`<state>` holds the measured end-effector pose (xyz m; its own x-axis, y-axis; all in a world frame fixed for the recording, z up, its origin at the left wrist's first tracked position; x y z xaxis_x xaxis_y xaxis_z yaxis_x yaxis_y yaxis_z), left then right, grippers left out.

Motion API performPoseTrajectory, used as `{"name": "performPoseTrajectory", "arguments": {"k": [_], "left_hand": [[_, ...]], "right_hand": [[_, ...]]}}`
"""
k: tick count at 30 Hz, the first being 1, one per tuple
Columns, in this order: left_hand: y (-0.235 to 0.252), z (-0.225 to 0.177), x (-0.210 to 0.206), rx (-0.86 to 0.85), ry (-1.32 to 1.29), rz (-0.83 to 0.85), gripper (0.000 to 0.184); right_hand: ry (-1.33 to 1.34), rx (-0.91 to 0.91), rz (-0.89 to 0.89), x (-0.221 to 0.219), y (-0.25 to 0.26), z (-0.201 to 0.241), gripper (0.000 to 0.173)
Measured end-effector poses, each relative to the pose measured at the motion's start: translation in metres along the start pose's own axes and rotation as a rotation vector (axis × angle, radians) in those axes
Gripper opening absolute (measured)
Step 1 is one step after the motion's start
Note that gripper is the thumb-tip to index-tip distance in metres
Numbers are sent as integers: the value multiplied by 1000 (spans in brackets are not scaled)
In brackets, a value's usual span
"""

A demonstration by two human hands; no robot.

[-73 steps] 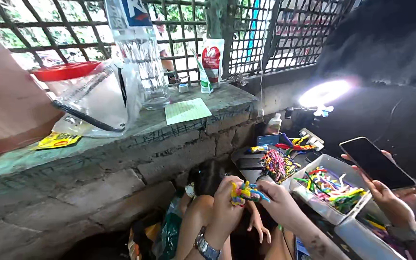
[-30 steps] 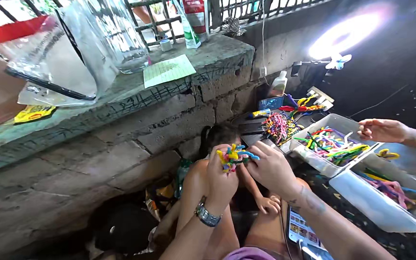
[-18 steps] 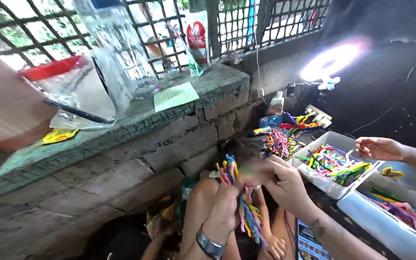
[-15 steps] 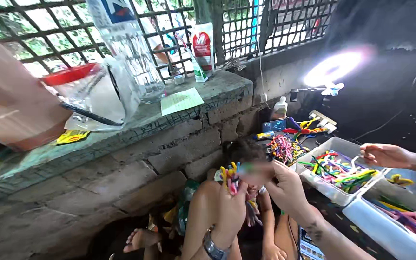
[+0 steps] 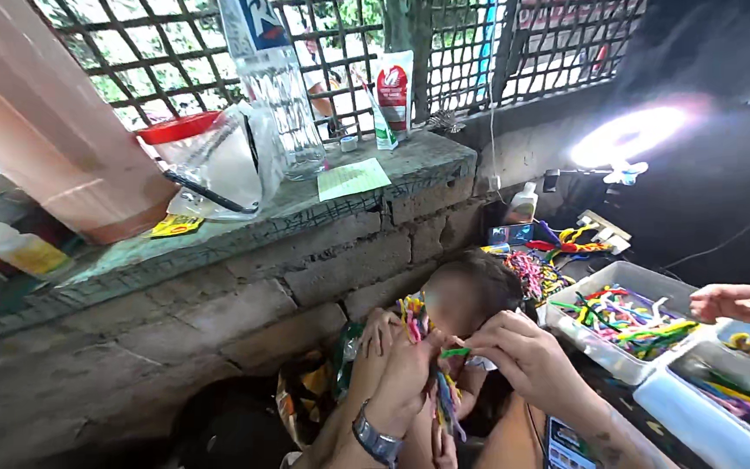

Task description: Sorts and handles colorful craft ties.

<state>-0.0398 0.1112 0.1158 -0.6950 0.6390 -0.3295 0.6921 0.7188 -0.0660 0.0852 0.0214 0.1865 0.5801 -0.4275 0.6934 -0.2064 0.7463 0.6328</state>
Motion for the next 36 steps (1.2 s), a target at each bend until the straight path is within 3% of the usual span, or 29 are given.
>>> {"name": "performPoseTrajectory", "arguments": {"k": [3,5,7,11,14,19,24,27,30,34,36], "left_hand": [[1,11,-8,52,-112,116,13],[-2,5,-14,0,-74,127,10],[-7,-9,-16,-114,63,72,8],[-26,-41,-8,-397,532,-142,27],[-39,-58,-19,-528,703,-153,18],[-41,-50,-41,-532,732,-62,19],[-44,-48,-52,-543,690,-14,20],[-48,-49,-60,-546,703,13,18],[-53,-48,-70,-606,737,59,17],[-68,-46,-91,-796,809,125,21],[-77,-47,-102,-890,841,173,17]], "right_hand": [[73,-45,-53,9,-2,-3,22],[78,-96,-75,16,1,-3,22],[63,-171,-65,22,4,-3,22],[17,-296,33,27,3,-5,18],[184,-315,90,32,-4,-5,15],[628,-384,190,24,-16,12,17],[692,-516,178,24,-38,4,13],[693,-574,129,28,-52,-2,14],[820,-554,-34,35,-62,-7,9],[1082,-574,-258,42,-72,-12,8],[994,-611,-232,43,-74,-12,7]]}}
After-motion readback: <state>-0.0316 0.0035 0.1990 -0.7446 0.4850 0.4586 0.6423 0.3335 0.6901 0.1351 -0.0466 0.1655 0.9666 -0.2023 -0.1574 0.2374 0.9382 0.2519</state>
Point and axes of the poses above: each hand's wrist, its own y-axis towards the middle knuckle, its own x-axis out of the back of the hand, z = x × y, the point moved 10 cm from there along y, towards the middle knuckle, and after that the axes turned 12 degrees about z, right-handed, at the moved point
